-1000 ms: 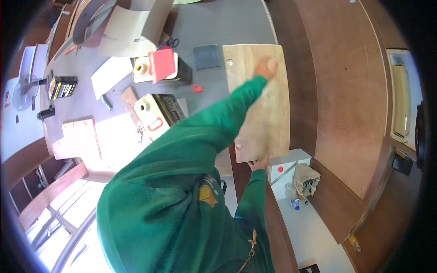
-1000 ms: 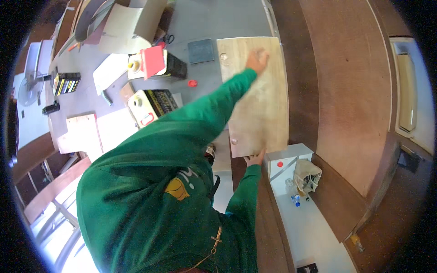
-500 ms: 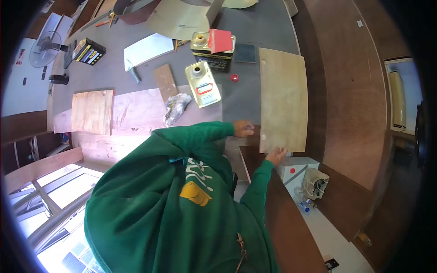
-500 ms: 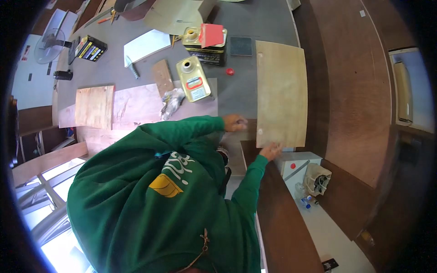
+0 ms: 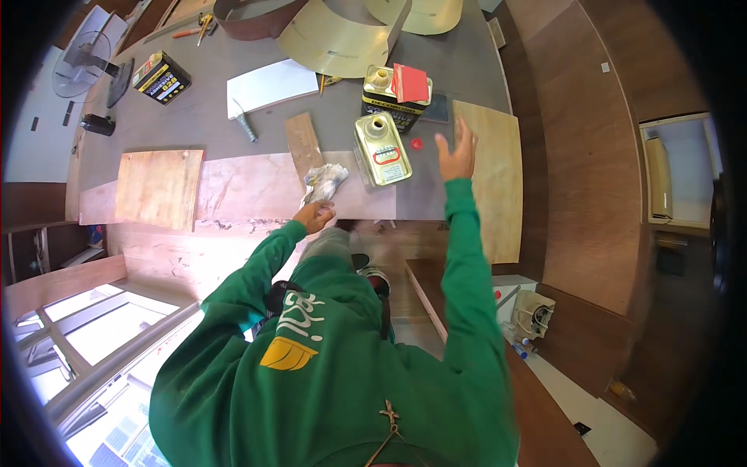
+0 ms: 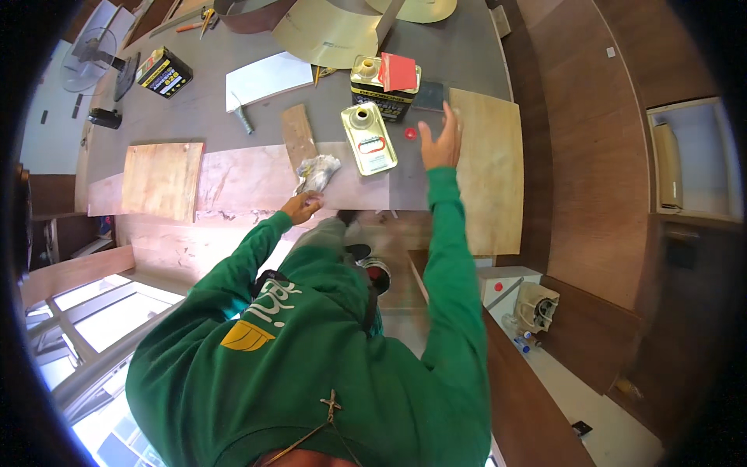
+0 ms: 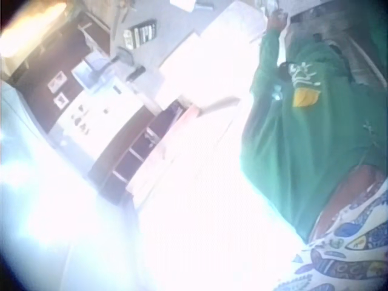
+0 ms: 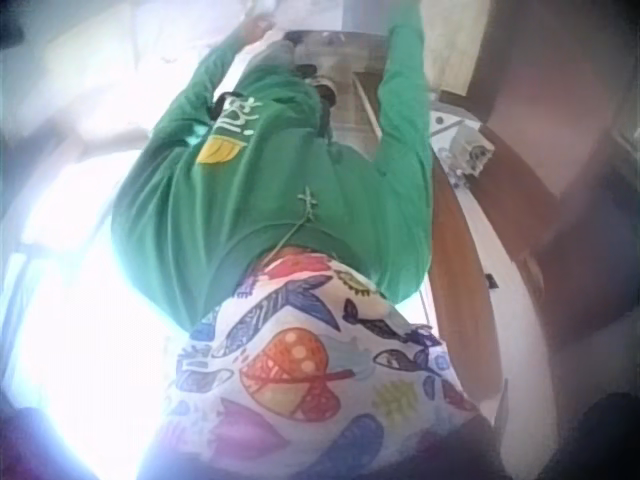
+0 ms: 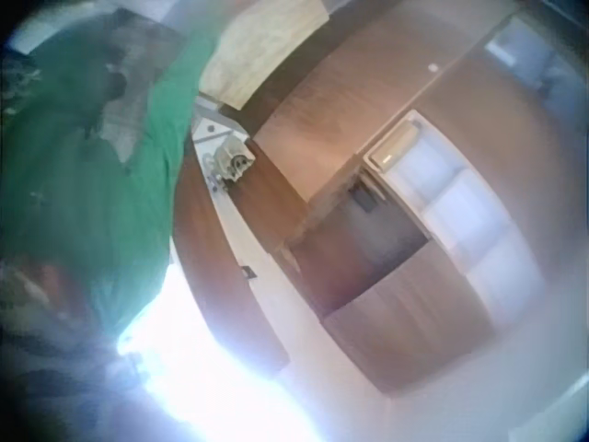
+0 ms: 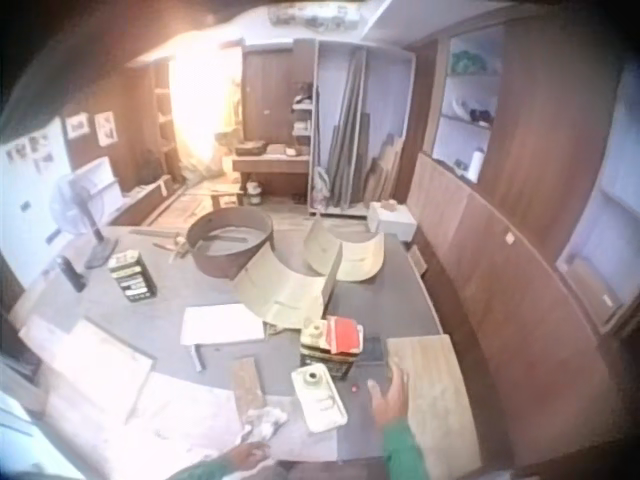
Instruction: The person pours adhesive from a can onto a curved white panel and spreads it across the surface with a small red tool. The person then moves several wooden boards on a table and marks one with a pencil before picking up the curved panel again.
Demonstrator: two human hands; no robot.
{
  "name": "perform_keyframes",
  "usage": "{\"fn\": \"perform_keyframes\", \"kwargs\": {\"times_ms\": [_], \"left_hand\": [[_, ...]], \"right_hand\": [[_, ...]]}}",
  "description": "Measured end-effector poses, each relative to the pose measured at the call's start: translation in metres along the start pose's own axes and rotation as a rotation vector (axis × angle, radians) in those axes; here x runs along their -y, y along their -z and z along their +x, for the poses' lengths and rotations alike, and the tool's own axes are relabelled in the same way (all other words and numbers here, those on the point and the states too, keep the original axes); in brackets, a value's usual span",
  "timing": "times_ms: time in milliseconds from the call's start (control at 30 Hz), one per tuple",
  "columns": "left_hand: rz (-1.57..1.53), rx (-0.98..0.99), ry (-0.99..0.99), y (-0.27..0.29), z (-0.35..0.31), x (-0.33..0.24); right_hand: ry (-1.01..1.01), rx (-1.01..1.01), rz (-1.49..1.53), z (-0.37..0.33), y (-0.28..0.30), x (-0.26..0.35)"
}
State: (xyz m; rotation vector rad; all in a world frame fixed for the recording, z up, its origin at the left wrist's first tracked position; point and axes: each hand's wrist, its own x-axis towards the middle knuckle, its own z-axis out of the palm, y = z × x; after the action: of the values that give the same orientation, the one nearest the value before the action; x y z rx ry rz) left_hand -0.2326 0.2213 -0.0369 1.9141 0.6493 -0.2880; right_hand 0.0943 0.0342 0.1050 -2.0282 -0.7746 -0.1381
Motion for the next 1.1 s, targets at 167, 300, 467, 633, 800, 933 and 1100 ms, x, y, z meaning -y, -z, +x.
{"fn": "perform_keyframes", "kwargs": {"times_ms": [167, 300, 467, 633, 800, 933, 1100], "left_hand": [[-0.120, -0.015, -0.052, 0.000, 0.008, 0.007], [-0.328, -0.120, -0.034, 0.020, 0.011, 0.039], [-0.302, -0.404, 0.074, 0.070, -0.001, 0.106], [-0.313, -0.489, 0.209, 0.112, -0.015, 0.139], [-0.288, -0.549, 0.124, 0.116, -0.023, 0.148], [-0.454, -0.558, 0.168, 0.084, -0.058, 0.151], [-0.400, -0.590, 0.389, 0.032, -0.134, 0.162]], "right_hand": [[0.207, 0.349, -0.329, 0.107, -0.019, -0.015], [0.269, 0.662, -0.520, 0.152, -0.047, -0.043], [0.092, 0.736, -0.060, 0.153, -0.084, -0.065], [0.025, 0.647, -0.011, 0.136, -0.084, -0.057], [-0.024, 0.500, 0.106, 0.134, -0.086, -0.048], [0.277, 0.384, 0.017, 0.147, -0.070, -0.039], [0.396, 0.431, -0.157, 0.164, -0.017, 0.009]]}}
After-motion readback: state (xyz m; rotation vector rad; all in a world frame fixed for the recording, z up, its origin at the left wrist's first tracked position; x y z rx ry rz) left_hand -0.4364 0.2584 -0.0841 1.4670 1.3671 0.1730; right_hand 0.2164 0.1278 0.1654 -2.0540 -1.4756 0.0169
